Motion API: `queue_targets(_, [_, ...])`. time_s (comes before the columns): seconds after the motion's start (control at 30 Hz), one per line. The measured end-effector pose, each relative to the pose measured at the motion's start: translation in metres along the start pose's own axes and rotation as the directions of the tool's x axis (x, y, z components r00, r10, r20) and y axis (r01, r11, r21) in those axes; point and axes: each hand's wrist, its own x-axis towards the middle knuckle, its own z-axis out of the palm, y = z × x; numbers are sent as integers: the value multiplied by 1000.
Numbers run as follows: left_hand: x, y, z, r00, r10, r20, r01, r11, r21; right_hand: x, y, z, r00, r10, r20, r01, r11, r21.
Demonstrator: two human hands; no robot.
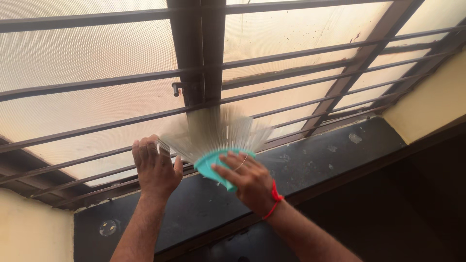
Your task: The person sweeps dust and debris from a window ledge and the window grill using a small handheld brush.
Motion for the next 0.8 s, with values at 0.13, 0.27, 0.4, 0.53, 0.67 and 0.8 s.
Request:
queue_targets(0.13, [3, 6, 5, 996, -8, -86, 5, 999, -34, -24, 9, -7, 991, 2, 131, -24, 986, 164])
queue_targets(0.27, [2, 11, 9, 998, -55, -5, 55, 993, 100, -2, 34, -38, 990, -25, 140, -4, 979, 205])
queue_targets(0.4, [3, 12, 10, 998, -56, -1, 55, 988, 145, 26, 57, -75, 971, -50, -232, 64, 996, 55])
queue_targets(0.53, [16, 5, 11, 987, -119, 108, 101, 982, 157, 15, 59, -70, 891, 16, -454, 26, 996, 86])
queue_targets(0.67, [31, -5, 5, 961, -158, 228, 122, 979, 164, -10, 52, -12, 960, -25, -279, 44, 997, 63])
queue_targets(0.8, [47, -10, -1, 945, -134, 297, 78, 979, 190, -64, 47, 24, 1000, 16, -7, -16, 997, 71])
